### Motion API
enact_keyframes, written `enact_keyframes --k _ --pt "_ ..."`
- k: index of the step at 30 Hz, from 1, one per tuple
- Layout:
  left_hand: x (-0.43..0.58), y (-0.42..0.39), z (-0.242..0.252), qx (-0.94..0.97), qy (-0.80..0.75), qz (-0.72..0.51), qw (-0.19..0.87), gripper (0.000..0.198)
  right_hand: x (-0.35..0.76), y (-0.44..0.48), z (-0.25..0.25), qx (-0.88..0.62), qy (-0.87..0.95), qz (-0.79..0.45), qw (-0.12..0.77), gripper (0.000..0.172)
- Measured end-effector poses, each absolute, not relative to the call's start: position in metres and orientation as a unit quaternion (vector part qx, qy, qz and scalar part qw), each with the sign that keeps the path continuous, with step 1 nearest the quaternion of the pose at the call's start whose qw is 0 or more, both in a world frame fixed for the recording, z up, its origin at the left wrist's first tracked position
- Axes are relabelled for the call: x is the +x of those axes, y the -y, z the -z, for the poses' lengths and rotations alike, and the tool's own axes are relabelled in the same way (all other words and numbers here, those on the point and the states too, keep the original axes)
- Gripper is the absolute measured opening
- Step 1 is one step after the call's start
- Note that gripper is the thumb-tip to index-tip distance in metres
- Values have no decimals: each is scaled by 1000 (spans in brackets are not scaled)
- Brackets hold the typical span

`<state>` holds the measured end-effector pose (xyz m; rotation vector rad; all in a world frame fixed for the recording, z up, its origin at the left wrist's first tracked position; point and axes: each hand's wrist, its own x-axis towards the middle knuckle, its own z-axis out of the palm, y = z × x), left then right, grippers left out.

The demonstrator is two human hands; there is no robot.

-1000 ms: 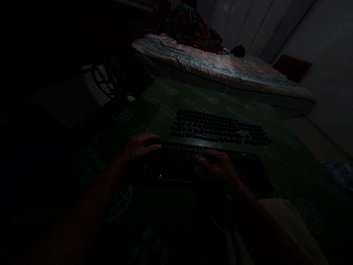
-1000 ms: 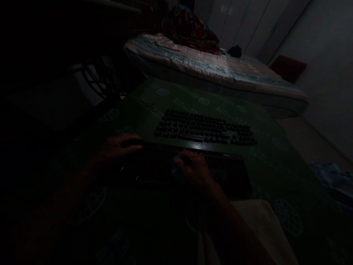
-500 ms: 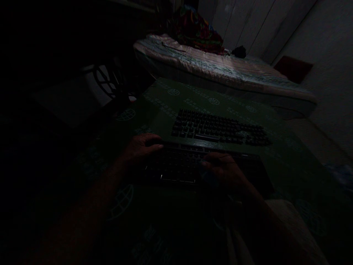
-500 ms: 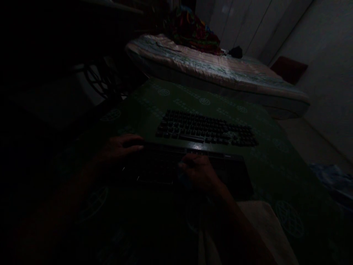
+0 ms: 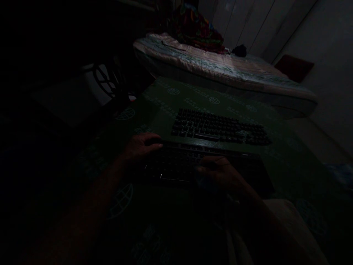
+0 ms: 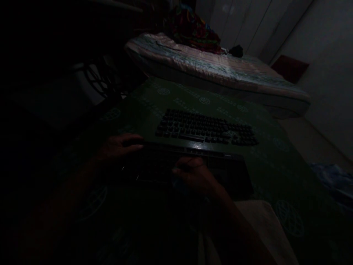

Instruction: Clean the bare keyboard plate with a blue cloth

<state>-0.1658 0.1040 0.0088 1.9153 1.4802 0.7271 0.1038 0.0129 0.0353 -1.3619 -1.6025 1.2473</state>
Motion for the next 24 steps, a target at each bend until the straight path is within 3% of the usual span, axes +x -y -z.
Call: enact_keyframes --k 13,24 --pt "-167 -105 -7 726 -558 -270 298 43 105 -13 -31 -527 593 -506 337 19" --pt "-166 -106 -10 729 -560 -262 293 42 115 -19 -23 -542 669 -384 335 16"
